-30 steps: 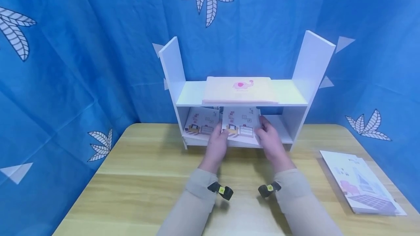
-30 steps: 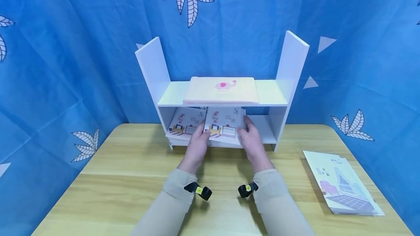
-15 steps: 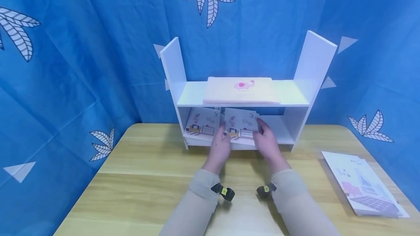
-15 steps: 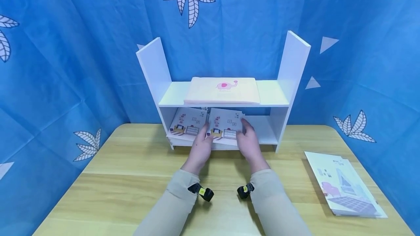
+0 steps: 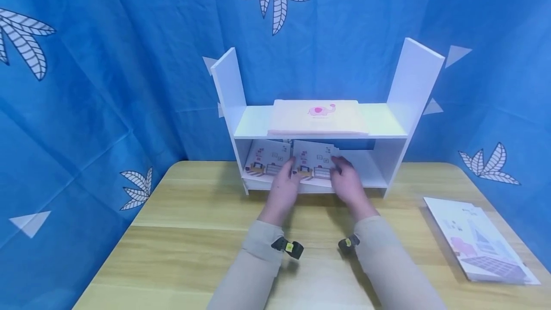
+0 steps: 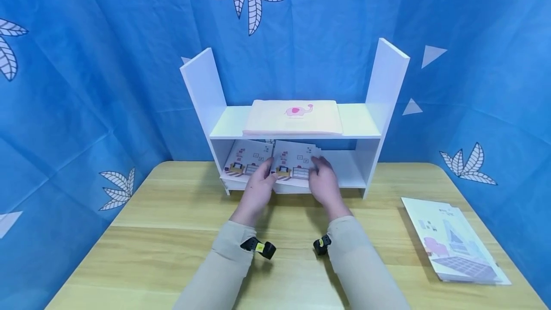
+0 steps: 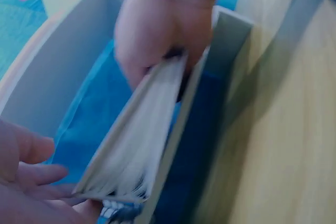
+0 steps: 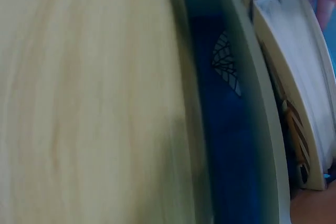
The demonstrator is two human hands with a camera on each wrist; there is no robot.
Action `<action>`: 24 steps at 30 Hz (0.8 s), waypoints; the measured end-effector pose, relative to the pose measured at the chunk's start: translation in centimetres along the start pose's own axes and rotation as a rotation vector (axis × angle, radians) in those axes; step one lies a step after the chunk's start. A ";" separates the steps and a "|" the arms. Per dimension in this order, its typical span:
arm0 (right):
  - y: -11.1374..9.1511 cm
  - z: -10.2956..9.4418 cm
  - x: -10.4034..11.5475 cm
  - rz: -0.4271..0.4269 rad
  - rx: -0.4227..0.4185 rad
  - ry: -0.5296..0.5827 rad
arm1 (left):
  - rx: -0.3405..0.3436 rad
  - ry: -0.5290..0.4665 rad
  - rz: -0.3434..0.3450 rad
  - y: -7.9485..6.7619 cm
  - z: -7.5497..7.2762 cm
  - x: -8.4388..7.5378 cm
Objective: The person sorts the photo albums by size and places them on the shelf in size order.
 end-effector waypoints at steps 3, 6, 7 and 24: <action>0.0 0.2 0.3 -0.050 -0.017 -0.103 | 0.034 -0.019 0.020 0.1 -0.6 -0.1; -0.2 0.5 0.7 -0.108 -0.033 -0.201 | 0.061 -0.031 0.018 0.1 -1.1 0.2; -0.2 0.5 0.7 -0.124 -0.038 -0.224 | 0.066 -0.036 0.018 0.1 -1.2 0.3; -0.5 1.1 1.7 -0.171 -0.149 -0.358 | 0.065 -0.088 0.003 0.6 -1.2 1.1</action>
Point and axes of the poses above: each hand's wrist, its own y-axis towards the middle knuckle, its own z-axis out of the palm, x = y × z, the point moved 9 cm from there along y, towards the middle knuckle, and after that the axes turned 15 degrees about z, right-handed, at the moved point
